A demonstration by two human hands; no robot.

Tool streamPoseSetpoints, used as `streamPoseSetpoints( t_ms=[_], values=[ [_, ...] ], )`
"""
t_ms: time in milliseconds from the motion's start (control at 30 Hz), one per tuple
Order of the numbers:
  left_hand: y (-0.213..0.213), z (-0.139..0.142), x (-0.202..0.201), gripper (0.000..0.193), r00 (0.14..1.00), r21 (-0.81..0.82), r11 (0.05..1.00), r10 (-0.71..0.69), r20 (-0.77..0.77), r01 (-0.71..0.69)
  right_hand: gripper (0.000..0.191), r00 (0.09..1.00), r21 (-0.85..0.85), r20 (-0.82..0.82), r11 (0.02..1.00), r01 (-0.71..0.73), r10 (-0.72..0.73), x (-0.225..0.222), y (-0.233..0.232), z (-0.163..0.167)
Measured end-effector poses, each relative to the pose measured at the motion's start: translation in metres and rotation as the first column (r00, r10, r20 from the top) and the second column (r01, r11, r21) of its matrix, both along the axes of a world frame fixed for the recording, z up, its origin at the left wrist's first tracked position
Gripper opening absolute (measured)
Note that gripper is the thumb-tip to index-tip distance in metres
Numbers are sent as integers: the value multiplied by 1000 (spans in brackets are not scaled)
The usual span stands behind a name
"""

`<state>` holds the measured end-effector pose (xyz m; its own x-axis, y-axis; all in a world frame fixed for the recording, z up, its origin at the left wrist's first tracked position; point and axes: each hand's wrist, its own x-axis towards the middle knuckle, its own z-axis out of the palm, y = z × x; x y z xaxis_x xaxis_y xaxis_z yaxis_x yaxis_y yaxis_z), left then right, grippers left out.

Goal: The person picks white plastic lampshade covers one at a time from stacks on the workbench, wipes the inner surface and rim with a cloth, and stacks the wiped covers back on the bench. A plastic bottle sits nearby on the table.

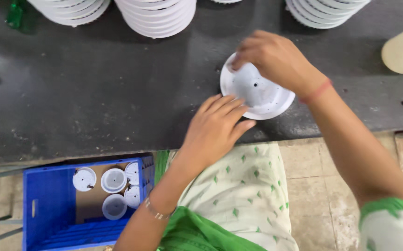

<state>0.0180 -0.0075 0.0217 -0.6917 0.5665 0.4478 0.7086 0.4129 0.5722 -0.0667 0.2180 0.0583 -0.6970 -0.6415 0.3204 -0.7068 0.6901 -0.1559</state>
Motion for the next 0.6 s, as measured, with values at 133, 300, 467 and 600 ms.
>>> streamPoseSetpoints(
  t_ms=[133, 300, 467, 600],
  values=[
    [55, -20, -25, 43, 1000, -132, 991, -14, -20, 11, 22, 996, -14, 77, 999, -48, 48, -34, 18, -14],
    [70, -33, -29, 45, 1000, -261, 965, -2, -5, 1, 22, 967, -122, 247, 987, 101, -68, -16, 67, -19],
    [67, -35, -30, 36, 999, -177, 984, -17, -50, 8, 26, 915, -211, 204, 897, 389, -349, 57, 74, -29],
    [66, -31, -30, 33, 1000, -202, 979, -25, -17, 21, 30, 800, -344, 236, 723, 599, -551, 127, 28, -31]
  ],
)
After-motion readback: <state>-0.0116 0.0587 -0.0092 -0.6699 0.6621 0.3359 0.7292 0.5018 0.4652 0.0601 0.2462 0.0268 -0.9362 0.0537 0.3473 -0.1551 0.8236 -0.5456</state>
